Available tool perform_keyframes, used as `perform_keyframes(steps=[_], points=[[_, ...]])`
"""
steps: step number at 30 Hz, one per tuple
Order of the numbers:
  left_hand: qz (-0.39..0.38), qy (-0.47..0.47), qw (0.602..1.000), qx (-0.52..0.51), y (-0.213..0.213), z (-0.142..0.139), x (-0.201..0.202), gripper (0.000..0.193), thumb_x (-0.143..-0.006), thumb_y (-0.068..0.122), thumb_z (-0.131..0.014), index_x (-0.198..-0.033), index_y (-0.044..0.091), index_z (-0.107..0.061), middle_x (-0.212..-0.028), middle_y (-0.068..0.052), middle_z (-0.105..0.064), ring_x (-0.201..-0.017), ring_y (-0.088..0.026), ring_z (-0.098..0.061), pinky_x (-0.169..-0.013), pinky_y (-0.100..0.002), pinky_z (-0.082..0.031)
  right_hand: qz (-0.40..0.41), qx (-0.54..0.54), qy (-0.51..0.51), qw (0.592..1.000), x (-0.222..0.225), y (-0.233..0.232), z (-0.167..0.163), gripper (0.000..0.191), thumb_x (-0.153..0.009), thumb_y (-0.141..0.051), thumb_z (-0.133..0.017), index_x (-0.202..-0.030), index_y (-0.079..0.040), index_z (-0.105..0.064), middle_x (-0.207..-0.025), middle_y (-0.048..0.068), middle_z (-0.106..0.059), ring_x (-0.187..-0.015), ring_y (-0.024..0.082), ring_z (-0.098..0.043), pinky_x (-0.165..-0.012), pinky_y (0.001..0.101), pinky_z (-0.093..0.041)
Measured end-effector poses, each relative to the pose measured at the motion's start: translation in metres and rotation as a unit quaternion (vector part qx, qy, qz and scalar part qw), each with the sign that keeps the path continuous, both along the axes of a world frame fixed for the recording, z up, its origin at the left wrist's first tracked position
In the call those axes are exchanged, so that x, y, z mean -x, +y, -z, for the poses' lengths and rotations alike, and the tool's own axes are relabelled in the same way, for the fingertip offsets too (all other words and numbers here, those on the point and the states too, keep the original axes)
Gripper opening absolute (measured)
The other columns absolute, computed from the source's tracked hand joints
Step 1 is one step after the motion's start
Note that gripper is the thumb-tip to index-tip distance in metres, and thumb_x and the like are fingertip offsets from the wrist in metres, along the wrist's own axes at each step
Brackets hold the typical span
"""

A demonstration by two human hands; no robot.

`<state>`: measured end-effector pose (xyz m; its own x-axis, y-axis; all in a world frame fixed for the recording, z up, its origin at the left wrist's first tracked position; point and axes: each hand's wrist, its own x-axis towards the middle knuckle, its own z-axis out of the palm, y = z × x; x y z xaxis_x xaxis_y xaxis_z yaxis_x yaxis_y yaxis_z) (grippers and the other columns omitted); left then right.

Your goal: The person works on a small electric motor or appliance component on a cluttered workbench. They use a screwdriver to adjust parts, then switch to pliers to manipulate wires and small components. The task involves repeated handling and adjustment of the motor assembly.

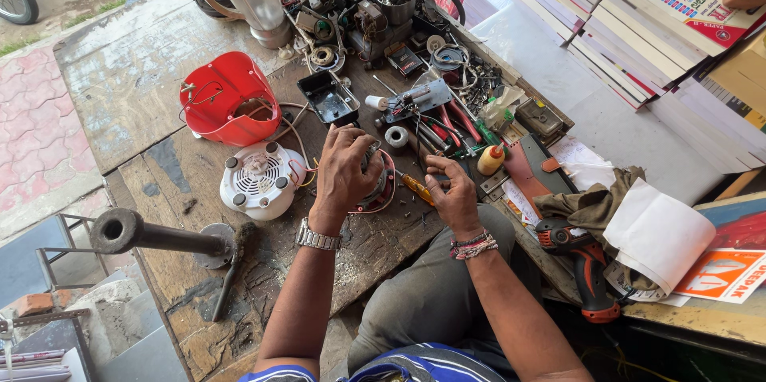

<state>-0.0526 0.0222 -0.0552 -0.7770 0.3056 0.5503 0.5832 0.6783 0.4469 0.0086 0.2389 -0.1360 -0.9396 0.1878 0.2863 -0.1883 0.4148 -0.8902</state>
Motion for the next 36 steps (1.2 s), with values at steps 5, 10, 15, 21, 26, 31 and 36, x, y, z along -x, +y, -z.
perform_keyframes(steps=[5,10,15,21,26,31,36], points=[[-0.001,0.003,1.000,0.003,-0.0002,0.0000,0.0004,0.025,-0.086,0.018,-0.072,-0.105,0.003,-0.075,-0.114,-0.016,-0.069,-0.122,-0.036,-0.060,-0.117,-0.054,-0.039,-0.001,-0.005,0.004,1.000,-0.0004,-0.0002,0.0001,0.032,-0.094,-0.008,-0.070,-0.126,-0.010,-0.067,-0.126,0.006,-0.070,-0.109,0.016,-0.072,-0.081,0.0288,-0.064],[-0.001,-0.003,1.000,0.001,-0.0006,-0.0003,0.0005,0.024,-0.086,0.018,-0.072,-0.105,0.003,-0.074,-0.114,-0.016,-0.069,-0.123,-0.036,-0.060,-0.118,-0.054,-0.038,0.001,-0.004,-0.008,1.000,-0.0003,-0.0010,-0.0006,0.032,-0.094,-0.008,-0.070,-0.125,-0.010,-0.067,-0.126,0.006,-0.069,-0.108,0.016,-0.071,-0.081,0.0289,-0.064],[0.000,-0.004,1.000,0.001,-0.0005,0.0000,0.0006,0.024,-0.085,0.017,-0.072,-0.105,0.003,-0.074,-0.115,-0.016,-0.069,-0.124,-0.037,-0.060,-0.118,-0.054,-0.037,-0.005,-0.003,0.003,1.000,-0.0002,-0.0018,-0.0034,0.032,-0.094,-0.008,-0.069,-0.126,-0.010,-0.067,-0.126,0.006,-0.069,-0.109,0.015,-0.071,-0.082,0.0283,-0.064],[0.008,-0.008,1.000,-0.009,-0.0010,-0.0021,0.0004,0.025,-0.085,0.016,-0.071,-0.105,0.002,-0.074,-0.116,-0.017,-0.069,-0.124,-0.037,-0.060,-0.119,-0.054,-0.036,0.003,0.005,-0.007,1.000,-0.0022,-0.0019,-0.0051,0.032,-0.092,-0.005,-0.070,-0.124,-0.009,-0.068,-0.127,0.007,-0.069,-0.108,0.017,-0.071,-0.080,0.0302,-0.062],[0.000,-0.002,1.000,0.008,0.0037,-0.0049,-0.0003,0.021,-0.085,0.017,-0.071,-0.102,0.004,-0.075,-0.114,-0.016,-0.071,-0.125,-0.039,-0.061,-0.120,-0.059,-0.032,0.003,-0.003,0.018,1.000,-0.0032,0.0009,-0.0041,0.031,-0.092,-0.005,-0.070,-0.123,-0.008,-0.068,-0.127,0.007,-0.070,-0.106,0.017,-0.072,-0.083,0.0298,-0.063],[-0.011,-0.025,1.000,-0.010,0.0031,-0.0023,-0.0013,0.024,-0.086,0.019,-0.071,-0.105,0.005,-0.074,-0.117,-0.015,-0.070,-0.128,-0.041,-0.059,-0.115,-0.055,-0.036,0.003,0.000,0.007,1.000,-0.0023,-0.0003,-0.0051,0.031,-0.092,-0.005,-0.070,-0.122,-0.008,-0.068,-0.127,0.007,-0.069,-0.106,0.017,-0.072,-0.082,0.0294,-0.063],[-0.014,-0.015,1.000,-0.004,0.0004,0.0021,-0.0023,0.026,-0.086,0.021,-0.071,-0.107,0.006,-0.074,-0.122,-0.016,-0.069,-0.129,-0.039,-0.060,-0.122,-0.054,-0.031,0.012,0.005,-0.023,1.000,-0.0023,-0.0022,-0.0064,0.032,-0.091,-0.006,-0.071,-0.123,-0.008,-0.068,-0.126,0.006,-0.070,-0.106,0.017,-0.072,-0.079,0.0299,-0.062]])
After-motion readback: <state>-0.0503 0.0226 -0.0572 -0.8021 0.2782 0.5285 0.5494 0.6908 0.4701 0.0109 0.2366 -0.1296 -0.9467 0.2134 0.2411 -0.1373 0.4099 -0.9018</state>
